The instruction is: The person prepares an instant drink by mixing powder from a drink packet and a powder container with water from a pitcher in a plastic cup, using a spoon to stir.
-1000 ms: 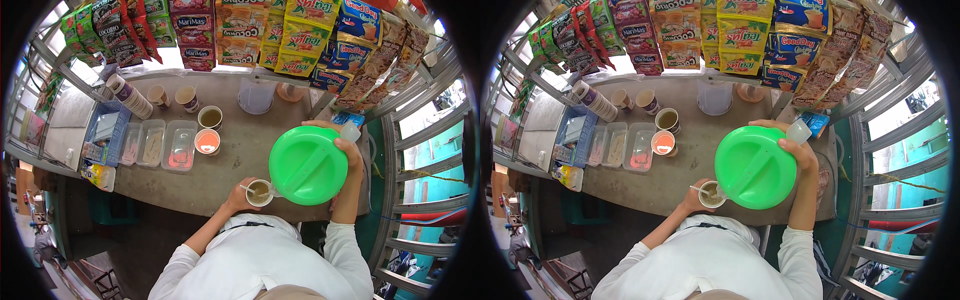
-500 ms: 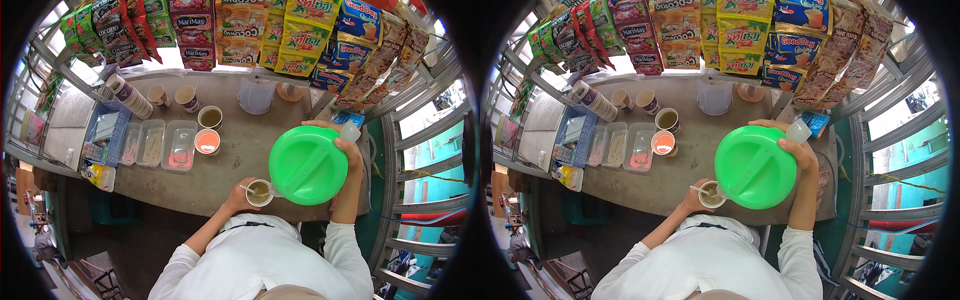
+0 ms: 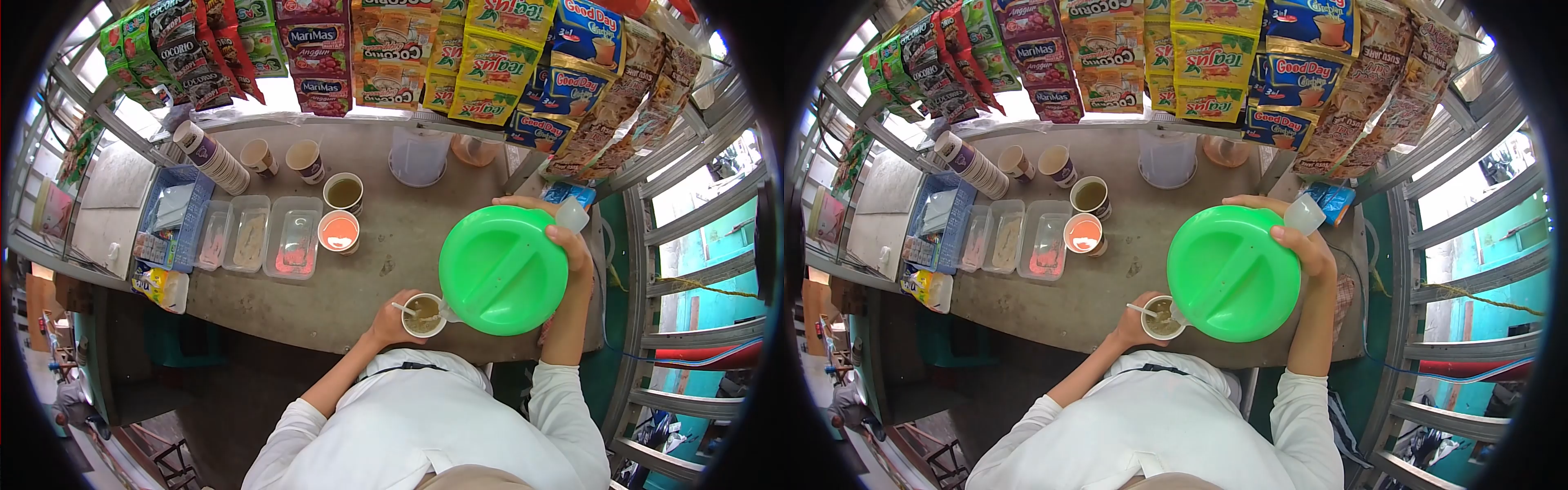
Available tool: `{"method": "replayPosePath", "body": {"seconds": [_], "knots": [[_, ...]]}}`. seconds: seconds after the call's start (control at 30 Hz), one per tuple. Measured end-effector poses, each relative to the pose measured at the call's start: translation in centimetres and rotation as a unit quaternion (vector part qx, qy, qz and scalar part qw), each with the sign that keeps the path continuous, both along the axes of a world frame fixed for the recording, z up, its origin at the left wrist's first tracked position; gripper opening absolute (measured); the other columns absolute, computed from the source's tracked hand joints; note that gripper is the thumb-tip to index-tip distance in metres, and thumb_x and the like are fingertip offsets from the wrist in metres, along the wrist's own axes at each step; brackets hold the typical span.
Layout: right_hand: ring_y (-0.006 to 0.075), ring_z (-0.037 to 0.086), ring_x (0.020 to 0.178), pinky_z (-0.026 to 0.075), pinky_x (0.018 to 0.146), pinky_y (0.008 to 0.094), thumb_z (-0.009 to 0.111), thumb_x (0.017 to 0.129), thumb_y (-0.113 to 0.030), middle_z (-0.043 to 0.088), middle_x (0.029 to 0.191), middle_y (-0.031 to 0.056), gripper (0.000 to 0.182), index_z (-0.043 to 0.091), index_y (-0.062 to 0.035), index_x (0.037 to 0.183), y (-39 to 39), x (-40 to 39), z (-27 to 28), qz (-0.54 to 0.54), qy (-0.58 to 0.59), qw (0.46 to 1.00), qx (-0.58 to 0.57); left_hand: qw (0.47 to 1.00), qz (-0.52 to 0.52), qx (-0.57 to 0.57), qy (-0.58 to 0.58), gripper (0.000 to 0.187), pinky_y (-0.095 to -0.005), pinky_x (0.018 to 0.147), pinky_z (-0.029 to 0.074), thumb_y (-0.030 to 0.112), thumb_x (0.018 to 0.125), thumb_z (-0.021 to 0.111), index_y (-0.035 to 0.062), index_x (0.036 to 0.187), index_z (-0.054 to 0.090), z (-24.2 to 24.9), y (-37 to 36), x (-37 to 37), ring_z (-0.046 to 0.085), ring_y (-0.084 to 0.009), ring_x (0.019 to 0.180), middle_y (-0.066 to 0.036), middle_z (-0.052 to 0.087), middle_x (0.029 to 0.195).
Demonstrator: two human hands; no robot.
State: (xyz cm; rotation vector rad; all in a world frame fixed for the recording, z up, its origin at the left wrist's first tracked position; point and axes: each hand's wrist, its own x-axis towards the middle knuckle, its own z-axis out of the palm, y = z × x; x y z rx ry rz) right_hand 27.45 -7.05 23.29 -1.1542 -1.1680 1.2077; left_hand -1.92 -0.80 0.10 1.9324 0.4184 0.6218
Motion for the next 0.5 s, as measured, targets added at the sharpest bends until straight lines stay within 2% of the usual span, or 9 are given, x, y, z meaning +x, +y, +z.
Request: {"method": "replayPosePath", "body": {"seconds": [0.5], "knots": [[0.0270, 0.059, 0.112, 0.044, 0.097, 0.0352, 0.055, 0.077, -0.047, 0.060, 0.122, 0.0202, 0.076, 0.051, 0.0073, 0.129, -0.01, -0.10, 0.20, -0.003, -0.005, 1.000, -0.008, 1.000, -0.002, 0.019, -0.012, 0.093, -0.0376, 0.086, 0.051, 0.023, 0.042, 0.095, 0.0057, 0.122, 0.051, -0.35, 0.05, -0.03, 0.061, -0.0299, 0.102, -0.012, 0.060, 0.112]]}}
